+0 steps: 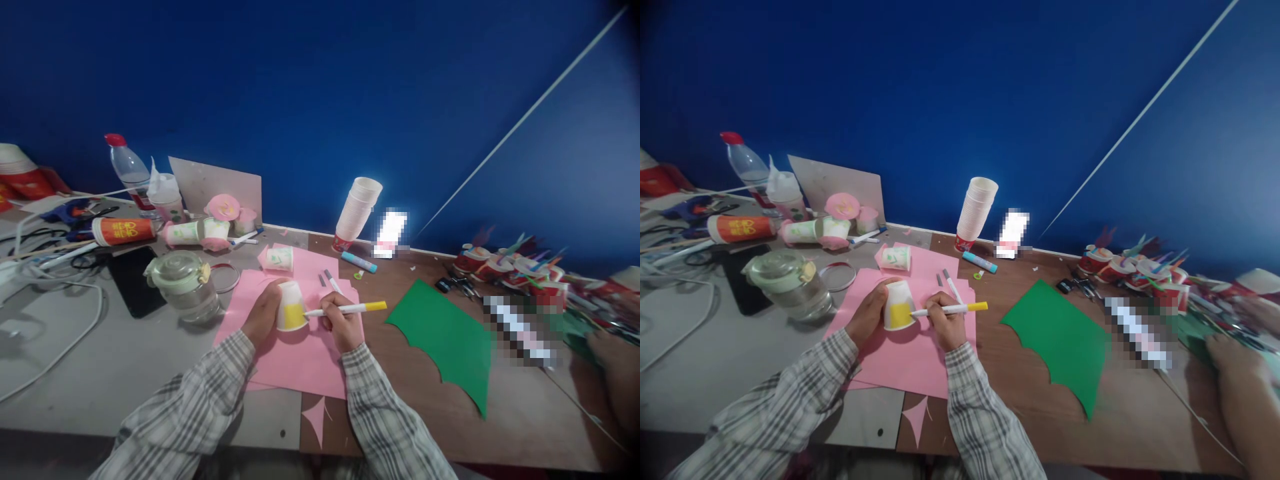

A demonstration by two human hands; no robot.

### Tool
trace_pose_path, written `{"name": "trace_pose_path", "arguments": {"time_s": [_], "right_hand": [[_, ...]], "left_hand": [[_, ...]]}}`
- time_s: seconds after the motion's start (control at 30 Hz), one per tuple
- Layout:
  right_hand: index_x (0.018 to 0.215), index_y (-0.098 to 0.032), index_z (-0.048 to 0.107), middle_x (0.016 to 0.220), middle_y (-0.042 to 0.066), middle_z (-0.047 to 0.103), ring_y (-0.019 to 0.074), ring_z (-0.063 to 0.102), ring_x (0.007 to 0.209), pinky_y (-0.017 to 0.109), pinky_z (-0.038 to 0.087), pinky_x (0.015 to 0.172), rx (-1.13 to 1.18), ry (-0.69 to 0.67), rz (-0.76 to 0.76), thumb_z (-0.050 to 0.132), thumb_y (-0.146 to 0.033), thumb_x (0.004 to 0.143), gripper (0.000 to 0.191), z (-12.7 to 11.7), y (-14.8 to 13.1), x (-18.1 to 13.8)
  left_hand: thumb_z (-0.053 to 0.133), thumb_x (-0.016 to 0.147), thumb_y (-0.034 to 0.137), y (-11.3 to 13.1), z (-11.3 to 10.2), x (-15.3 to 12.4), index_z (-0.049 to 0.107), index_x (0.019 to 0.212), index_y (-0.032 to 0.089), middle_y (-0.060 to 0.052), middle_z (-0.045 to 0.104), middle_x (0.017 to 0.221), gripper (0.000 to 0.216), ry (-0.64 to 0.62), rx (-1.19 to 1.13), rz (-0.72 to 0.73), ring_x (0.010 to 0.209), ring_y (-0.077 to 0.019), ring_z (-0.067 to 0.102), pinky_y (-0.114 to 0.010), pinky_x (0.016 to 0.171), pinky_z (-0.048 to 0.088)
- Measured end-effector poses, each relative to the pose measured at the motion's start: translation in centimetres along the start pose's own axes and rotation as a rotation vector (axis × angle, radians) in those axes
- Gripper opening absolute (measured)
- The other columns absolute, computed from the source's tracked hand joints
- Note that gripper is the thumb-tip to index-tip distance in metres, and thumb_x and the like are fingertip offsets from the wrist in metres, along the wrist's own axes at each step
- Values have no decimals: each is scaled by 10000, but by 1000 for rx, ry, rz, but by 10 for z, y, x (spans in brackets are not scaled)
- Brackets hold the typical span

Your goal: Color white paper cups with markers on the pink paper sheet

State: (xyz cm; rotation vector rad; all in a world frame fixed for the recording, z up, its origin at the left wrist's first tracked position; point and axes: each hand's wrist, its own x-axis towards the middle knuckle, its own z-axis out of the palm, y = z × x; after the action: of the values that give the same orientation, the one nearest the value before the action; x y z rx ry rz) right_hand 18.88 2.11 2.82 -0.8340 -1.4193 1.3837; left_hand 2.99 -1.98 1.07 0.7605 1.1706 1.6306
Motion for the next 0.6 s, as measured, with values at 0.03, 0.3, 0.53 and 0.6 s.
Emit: {"name": "trace_pose_path", "arguments": {"time_s": [0.03,0.3,0.53,0.6], "right_hand": [[511,-189,535,368,-90,421,68,351,321,176,283,347,-4,-12,0,522,-216,665,158,0,-1,0],[531,-187,543,369,-93,419,67,350,319,175,283,346,-8,-18,-16,514,-219,679,154,-2,2,0],[551,-187,551,362,-99,413,66,353,315,173,289,348,-2,3,-33,523,-237,705,164,-2,2,0],[566,-190,552,360,-101,411,69,359,315,174,290,346,6,11,-38,520,-249,713,162,-3,2,-1]], "left_hand": [[550,621,586,0,0,0,580,980,153,-51,585,717,563,1,9,9,570,-186,495,-319,500,420],[531,644,578,-3,-2,1,576,1003,165,-58,593,757,549,-8,26,1,600,-199,511,-329,523,435],[557,630,572,1,2,-2,566,1011,143,-65,604,735,574,-25,-30,-32,580,-201,528,-334,516,444],[565,617,577,3,3,-3,565,1013,141,-67,611,739,589,-34,-30,-50,585,-207,538,-342,524,452]]}}
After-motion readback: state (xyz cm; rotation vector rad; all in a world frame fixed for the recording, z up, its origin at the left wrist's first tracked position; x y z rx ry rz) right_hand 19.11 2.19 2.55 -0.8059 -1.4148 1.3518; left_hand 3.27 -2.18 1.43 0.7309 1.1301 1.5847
